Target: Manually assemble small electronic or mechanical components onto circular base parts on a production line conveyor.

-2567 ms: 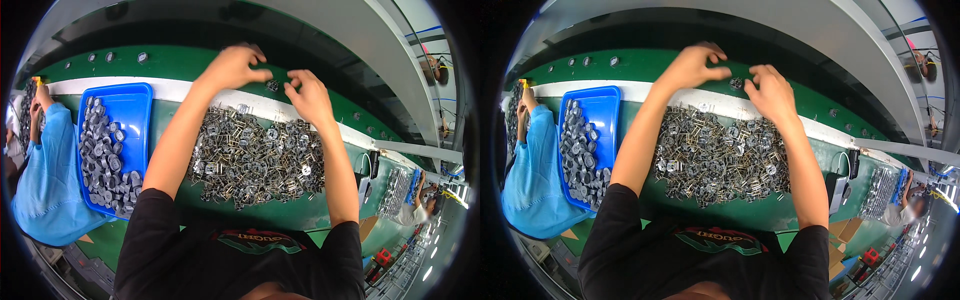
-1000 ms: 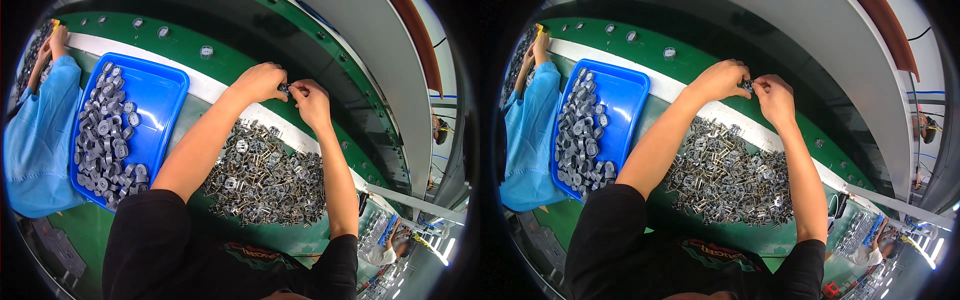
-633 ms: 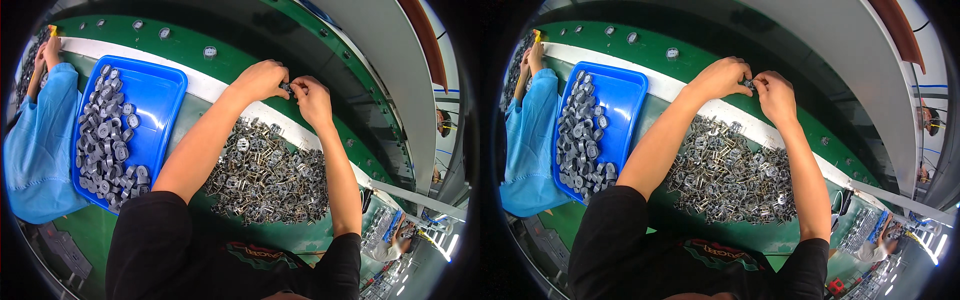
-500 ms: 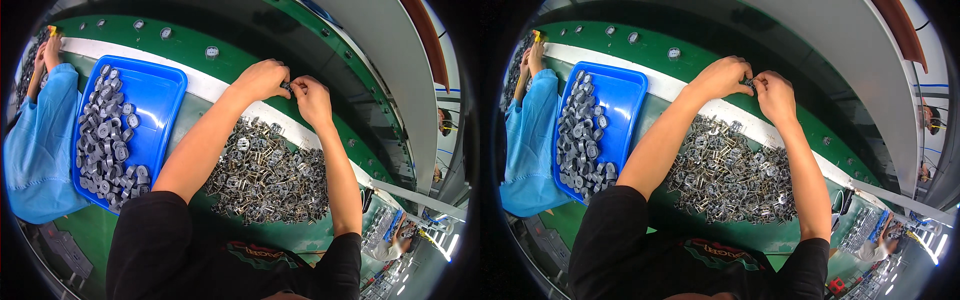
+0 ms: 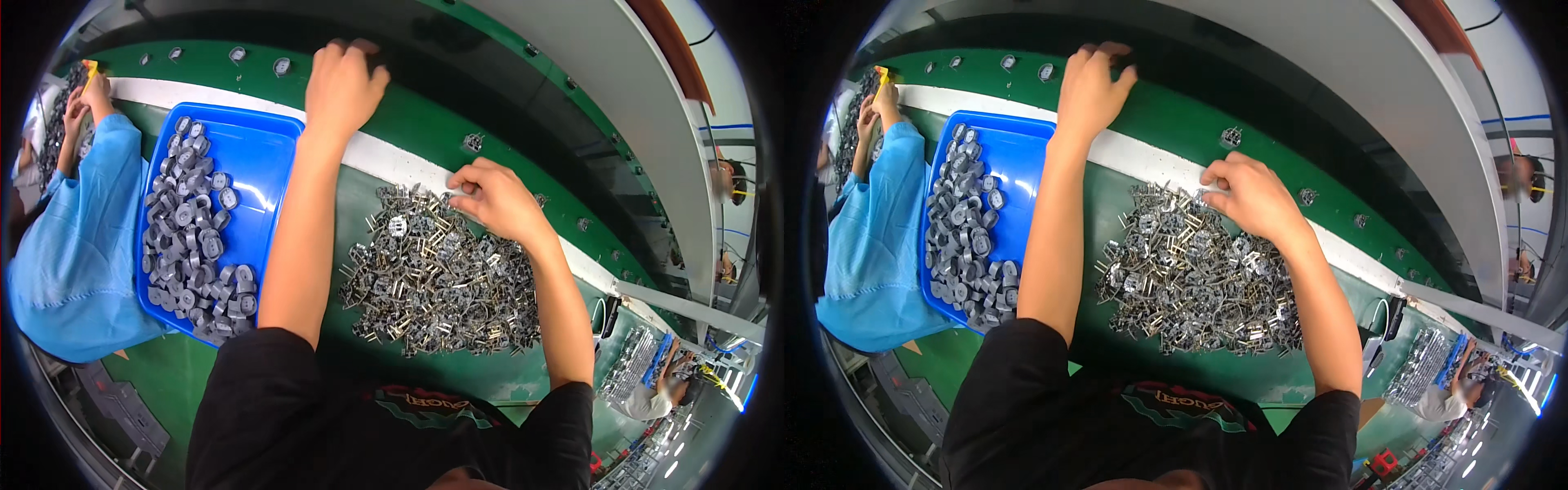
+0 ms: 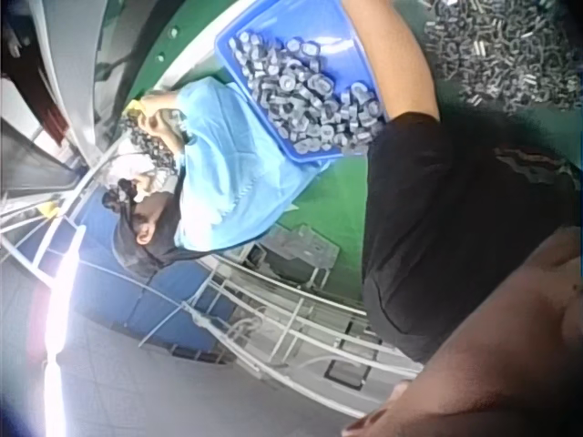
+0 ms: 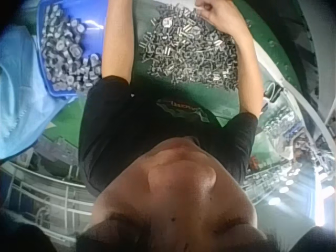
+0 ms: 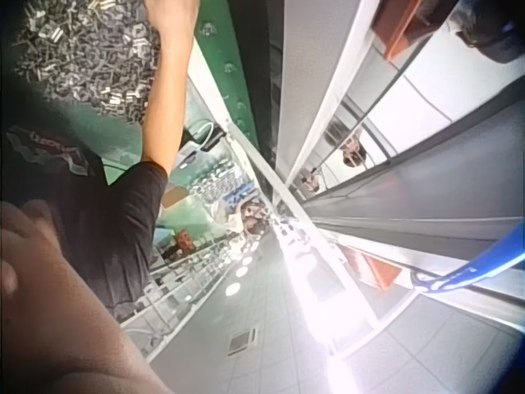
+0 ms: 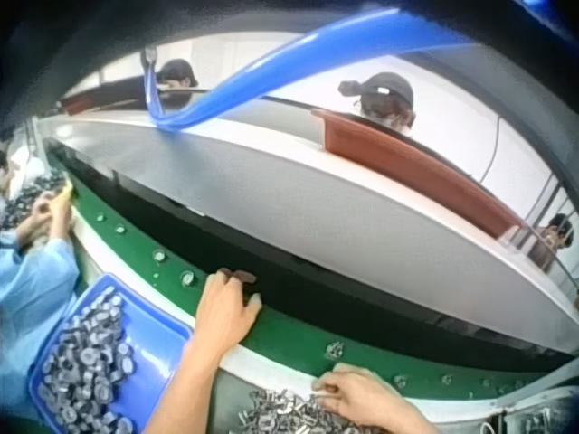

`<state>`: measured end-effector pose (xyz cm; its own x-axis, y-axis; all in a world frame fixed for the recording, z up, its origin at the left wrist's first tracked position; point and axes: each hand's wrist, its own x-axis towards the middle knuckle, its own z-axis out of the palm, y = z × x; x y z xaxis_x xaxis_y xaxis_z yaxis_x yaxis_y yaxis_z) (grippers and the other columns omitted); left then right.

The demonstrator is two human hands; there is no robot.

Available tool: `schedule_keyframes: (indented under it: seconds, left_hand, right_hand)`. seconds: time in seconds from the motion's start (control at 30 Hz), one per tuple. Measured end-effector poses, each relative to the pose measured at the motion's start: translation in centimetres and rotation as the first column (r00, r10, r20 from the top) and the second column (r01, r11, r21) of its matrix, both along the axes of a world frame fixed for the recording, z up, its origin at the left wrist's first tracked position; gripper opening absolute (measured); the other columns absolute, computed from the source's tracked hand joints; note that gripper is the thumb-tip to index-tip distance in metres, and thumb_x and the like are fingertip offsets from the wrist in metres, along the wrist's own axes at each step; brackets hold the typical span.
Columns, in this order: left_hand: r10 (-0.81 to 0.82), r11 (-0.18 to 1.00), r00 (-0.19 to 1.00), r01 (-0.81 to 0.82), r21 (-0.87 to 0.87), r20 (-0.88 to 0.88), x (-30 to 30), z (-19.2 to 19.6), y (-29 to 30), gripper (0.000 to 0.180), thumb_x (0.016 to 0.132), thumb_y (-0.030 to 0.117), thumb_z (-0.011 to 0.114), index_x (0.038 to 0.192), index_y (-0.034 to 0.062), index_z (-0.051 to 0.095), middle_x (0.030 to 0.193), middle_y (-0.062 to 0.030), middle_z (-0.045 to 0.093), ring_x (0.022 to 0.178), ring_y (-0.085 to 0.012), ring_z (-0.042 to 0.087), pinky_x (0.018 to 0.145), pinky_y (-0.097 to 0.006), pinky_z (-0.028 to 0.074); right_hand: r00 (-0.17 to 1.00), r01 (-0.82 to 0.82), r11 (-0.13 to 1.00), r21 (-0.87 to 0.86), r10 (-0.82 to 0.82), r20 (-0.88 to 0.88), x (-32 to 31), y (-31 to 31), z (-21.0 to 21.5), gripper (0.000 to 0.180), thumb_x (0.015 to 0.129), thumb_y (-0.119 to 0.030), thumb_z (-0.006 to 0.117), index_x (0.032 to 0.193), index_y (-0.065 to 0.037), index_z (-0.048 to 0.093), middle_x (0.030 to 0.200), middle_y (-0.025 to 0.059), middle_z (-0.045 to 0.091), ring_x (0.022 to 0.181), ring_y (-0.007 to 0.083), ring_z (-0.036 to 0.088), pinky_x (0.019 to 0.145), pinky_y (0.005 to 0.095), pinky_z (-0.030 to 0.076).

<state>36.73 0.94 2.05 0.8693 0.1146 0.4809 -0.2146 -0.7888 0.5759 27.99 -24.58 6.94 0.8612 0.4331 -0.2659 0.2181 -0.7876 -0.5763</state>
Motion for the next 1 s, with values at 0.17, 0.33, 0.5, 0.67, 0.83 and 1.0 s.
schedule_keyframes:
  seconds: [0.17, 0.33, 0.5, 0.67, 0.83, 1.0]
  left_hand:
    - [-0.046, 0.996, 0.996, 0.052, 0.069, -0.077, -2.6, -1.3, 0.4, 0.051, 0.088, 0.012, 0.068, 0.136, 0.001, 0.056, 0.132, -0.0215, 0.057, 0.12, -0.0407, 0.05, 0.105, -0.046, 0.043]
    - [-0.012, 0.988, 0.997, 0.024, 0.153, -0.078, -3.2, -3.8, -1.2, 0.046, 0.089, 0.008, 0.067, 0.133, -0.0025, 0.058, 0.127, -0.0199, 0.06, 0.118, -0.0395, 0.052, 0.105, -0.044, 0.043]
    - [-0.061, 0.997, 0.978, 0.053, -0.048, -0.198, -3.9, -2.0, -0.8, 0.041, 0.083, 0.011, 0.074, 0.123, 0.0023, 0.067, 0.113, -0.0167, 0.063, 0.109, -0.0355, 0.058, 0.096, -0.044, 0.049]
    - [-0.153, 0.988, 0.968, 0.15, -0.033, -0.201, -4.0, -1.7, -0.7, 0.042, 0.078, 0.02, 0.081, 0.115, 0.0037, 0.07, 0.103, -0.016, 0.065, 0.103, -0.0348, 0.062, 0.091, -0.045, 0.051]
    - [-0.125, 0.991, 0.964, 0.13, 0.006, -0.235, -3.9, -1.9, -0.7, 0.038, 0.077, 0.026, 0.083, 0.106, 0.005, 0.072, 0.092, -0.0106, 0.066, 0.094, -0.0302, 0.064, 0.082, -0.042, 0.053]
    - [-0.074, 0.996, 0.974, 0.083, 0.035, -0.214, -3.9, -1.8, -1.3, 0.036, 0.072, 0.03, 0.086, 0.094, 0.0061, 0.073, 0.086, -0.0082, 0.067, 0.088, -0.029, 0.066, 0.078, -0.042, 0.053]
  right_hand:
    - [0.996, -0.059, 0.996, 0.06, 0.063, -0.068, 0.6, -0.4, -0.6, 0.019, 0.078, -0.009, 0.073, 0.096, -0.002, 0.069, 0.092, 0.0104, 0.064, 0.089, 0.0269, 0.066, 0.081, 0.0397, 0.052]
    - [0.966, 0.082, 0.963, 0.258, -0.014, -0.258, 1.3, -0.4, 0.6, 0.013, 0.08, 0.0, 0.067, 0.093, -0.001, 0.069, 0.085, 0.0047, 0.059, 0.074, 0.0132, 0.056, 0.068, 0.03, 0.047]
    - [0.993, -0.117, 0.97, 0.213, 0.107, 0.059, 1.7, -1.0, 0.3, 0.024, 0.081, 0.0, 0.065, 0.103, -0.002, 0.073, 0.081, 0.0056, 0.062, 0.067, 0.014, 0.058, 0.064, 0.0324, 0.049]
    - [0.992, 0.125, 0.955, 0.269, -0.125, -0.019, 2.6, 1.5, 0.8, 0.018, 0.086, -0.01, 0.073, 0.101, -0.001, 0.074, 0.08, 0.0059, 0.068, 0.072, 0.0133, 0.065, 0.068, 0.0307, 0.051]
    - [0.954, 0.274, 0.89, 0.365, -0.299, 0.011, 4.9, 4.5, -0.5, 0.017, 0.086, -0.015, 0.076, 0.096, -0.001, 0.074, 0.088, 0.0099, 0.074, 0.075, 0.0147, 0.07, 0.07, 0.031, 0.053]
    - [0.924, 0.187, 0.951, 0.246, -0.255, 0.284, 7.0, 7.8, -1.7, 0.015, 0.087, -0.016, 0.074, 0.096, -0.004, 0.074, 0.088, 0.0098, 0.072, 0.076, 0.0241, 0.069, 0.07, 0.0379, 0.053]
